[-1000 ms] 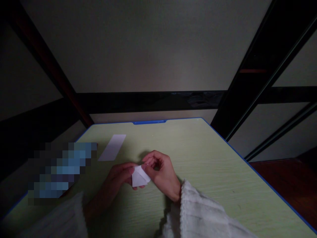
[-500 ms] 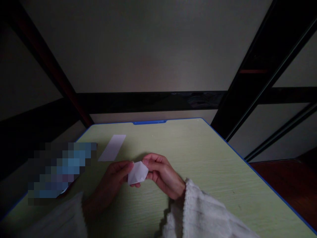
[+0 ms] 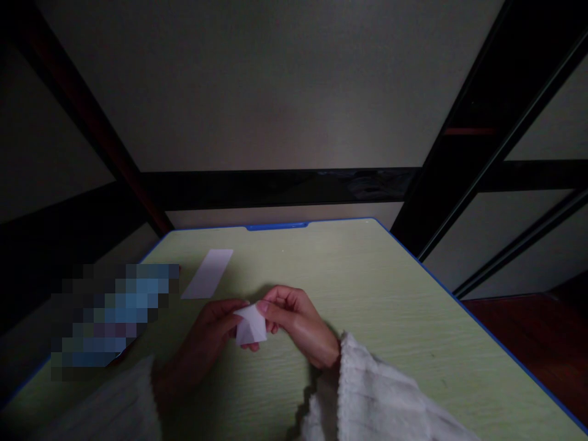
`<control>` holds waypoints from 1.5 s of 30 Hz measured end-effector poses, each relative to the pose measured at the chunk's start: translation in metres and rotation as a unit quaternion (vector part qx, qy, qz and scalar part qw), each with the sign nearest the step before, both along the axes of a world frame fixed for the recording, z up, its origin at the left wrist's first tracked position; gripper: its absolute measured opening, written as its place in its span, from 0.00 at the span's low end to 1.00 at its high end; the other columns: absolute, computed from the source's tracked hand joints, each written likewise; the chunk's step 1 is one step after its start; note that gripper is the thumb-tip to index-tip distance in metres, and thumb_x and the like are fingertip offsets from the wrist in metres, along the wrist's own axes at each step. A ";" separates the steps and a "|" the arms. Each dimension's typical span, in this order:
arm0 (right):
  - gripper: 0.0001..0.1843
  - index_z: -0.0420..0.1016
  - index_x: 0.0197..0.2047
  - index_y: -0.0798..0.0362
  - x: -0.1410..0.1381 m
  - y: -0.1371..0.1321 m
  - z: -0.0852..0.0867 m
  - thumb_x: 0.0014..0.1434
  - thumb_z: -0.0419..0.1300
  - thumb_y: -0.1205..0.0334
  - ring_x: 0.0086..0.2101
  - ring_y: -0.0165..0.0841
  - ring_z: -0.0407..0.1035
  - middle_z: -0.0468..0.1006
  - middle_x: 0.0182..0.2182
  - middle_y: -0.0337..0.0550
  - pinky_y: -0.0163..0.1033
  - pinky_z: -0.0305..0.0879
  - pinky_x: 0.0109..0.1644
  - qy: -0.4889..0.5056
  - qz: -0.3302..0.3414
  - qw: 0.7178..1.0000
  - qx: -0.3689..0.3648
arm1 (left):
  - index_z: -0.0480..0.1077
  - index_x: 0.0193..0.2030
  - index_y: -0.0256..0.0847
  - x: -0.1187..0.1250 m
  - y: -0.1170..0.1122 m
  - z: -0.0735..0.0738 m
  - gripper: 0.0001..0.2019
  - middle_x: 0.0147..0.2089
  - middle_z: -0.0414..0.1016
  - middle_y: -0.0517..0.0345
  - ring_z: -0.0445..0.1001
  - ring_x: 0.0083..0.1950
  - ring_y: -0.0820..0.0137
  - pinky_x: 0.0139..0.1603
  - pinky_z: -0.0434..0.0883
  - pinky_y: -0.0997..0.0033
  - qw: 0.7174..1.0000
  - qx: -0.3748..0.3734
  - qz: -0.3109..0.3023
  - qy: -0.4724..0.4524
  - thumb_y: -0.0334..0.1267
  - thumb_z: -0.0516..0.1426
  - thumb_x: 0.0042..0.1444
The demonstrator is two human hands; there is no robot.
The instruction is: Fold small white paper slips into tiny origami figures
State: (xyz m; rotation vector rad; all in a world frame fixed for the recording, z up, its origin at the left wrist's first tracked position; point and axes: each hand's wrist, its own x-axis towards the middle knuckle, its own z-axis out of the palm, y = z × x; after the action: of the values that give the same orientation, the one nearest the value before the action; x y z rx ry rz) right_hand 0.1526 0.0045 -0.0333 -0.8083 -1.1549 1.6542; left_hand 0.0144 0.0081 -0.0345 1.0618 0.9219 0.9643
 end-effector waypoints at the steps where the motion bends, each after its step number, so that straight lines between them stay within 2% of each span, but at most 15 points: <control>1: 0.12 0.63 0.21 0.58 0.000 0.000 -0.001 0.48 0.57 0.59 0.17 0.21 0.57 0.65 0.15 0.34 0.28 0.50 0.21 -0.018 -0.002 1.000 0.012 | 0.70 0.21 0.33 0.000 0.000 0.000 0.08 0.17 0.72 0.59 0.68 0.16 0.74 0.18 0.64 0.76 1.000 0.004 -0.007 0.004 0.35 0.53 0.42; 4: 0.16 0.61 0.20 0.57 -0.001 0.001 -0.005 0.50 0.54 0.53 0.16 0.22 0.57 0.63 0.14 0.34 0.29 0.50 0.21 -0.059 0.005 0.998 0.034 | 0.70 0.20 0.32 0.000 0.001 -0.001 0.09 0.17 0.72 0.58 0.68 0.17 0.74 0.19 0.64 0.76 1.000 0.013 -0.022 0.012 0.35 0.52 0.43; 7: 0.18 0.59 0.18 0.57 -0.002 0.001 -0.004 0.50 0.52 0.51 0.16 0.22 0.55 0.62 0.13 0.34 0.29 0.49 0.21 -0.080 0.009 0.996 0.042 | 0.69 0.21 0.33 0.000 0.003 -0.003 0.06 0.16 0.72 0.60 0.67 0.16 0.74 0.18 0.64 0.76 1.000 0.001 0.015 -0.001 0.35 0.54 0.40; 14: 0.16 0.60 0.21 0.58 -0.003 -0.003 0.010 0.51 0.52 0.54 0.19 0.23 0.55 0.65 0.18 0.38 0.31 0.52 0.23 -0.113 0.063 0.990 0.061 | 0.68 0.20 0.33 0.000 0.003 0.001 0.08 0.13 0.69 0.62 0.66 0.14 0.75 0.16 0.61 0.78 0.998 -0.014 0.049 0.024 0.36 0.54 0.41; 25: 0.18 0.65 0.23 0.61 -0.001 -0.001 0.006 0.52 0.50 0.53 0.18 0.22 0.54 0.64 0.18 0.39 0.30 0.50 0.22 -0.119 0.105 0.985 0.060 | 0.70 0.23 0.32 0.000 0.003 -0.001 0.11 0.13 0.69 0.60 0.66 0.14 0.74 0.17 0.61 0.77 0.999 -0.002 0.002 0.037 0.40 0.53 0.44; 29: 0.19 0.65 0.23 0.61 -0.001 -0.001 0.005 0.51 0.50 0.52 0.18 0.22 0.54 0.64 0.18 0.39 0.30 0.50 0.22 -0.111 0.108 0.986 0.066 | 0.69 0.22 0.33 -0.001 0.003 -0.002 0.11 0.13 0.69 0.60 0.67 0.15 0.74 0.16 0.61 0.78 1.000 -0.008 0.002 0.023 0.40 0.53 0.43; 35: 0.18 0.66 0.26 0.61 -0.001 -0.001 0.004 0.54 0.49 0.53 0.19 0.22 0.54 0.65 0.20 0.39 0.29 0.51 0.22 -0.125 0.105 0.984 0.078 | 0.68 0.22 0.34 0.000 0.005 -0.007 0.06 0.12 0.69 0.63 0.66 0.13 0.75 0.14 0.61 0.78 0.999 -0.019 0.046 -0.009 0.36 0.56 0.38; 42: 0.18 0.65 0.25 0.60 -0.002 -0.002 0.002 0.56 0.45 0.56 0.19 0.21 0.52 0.65 0.20 0.38 0.28 0.50 0.22 -0.129 0.107 0.979 0.117 | 0.68 0.23 0.34 0.000 0.004 -0.002 0.06 0.12 0.69 0.63 0.65 0.12 0.75 0.14 0.61 0.78 0.997 -0.025 0.073 -0.011 0.35 0.56 0.37; 45: 0.17 0.65 0.26 0.60 -0.001 -0.002 0.001 0.56 0.46 0.56 0.18 0.21 0.52 0.65 0.21 0.38 0.28 0.49 0.21 -0.129 0.102 0.979 0.122 | 0.68 0.20 0.34 0.000 0.003 -0.002 0.05 0.12 0.68 0.63 0.65 0.13 0.76 0.14 0.61 0.79 0.998 -0.010 0.061 -0.005 0.34 0.56 0.38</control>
State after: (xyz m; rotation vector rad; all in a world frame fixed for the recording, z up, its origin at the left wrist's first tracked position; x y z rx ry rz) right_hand 0.1514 0.0022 -0.0322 -0.7818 -1.6356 1.5606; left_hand 0.0140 0.0116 -0.0366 0.9925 0.9955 1.0569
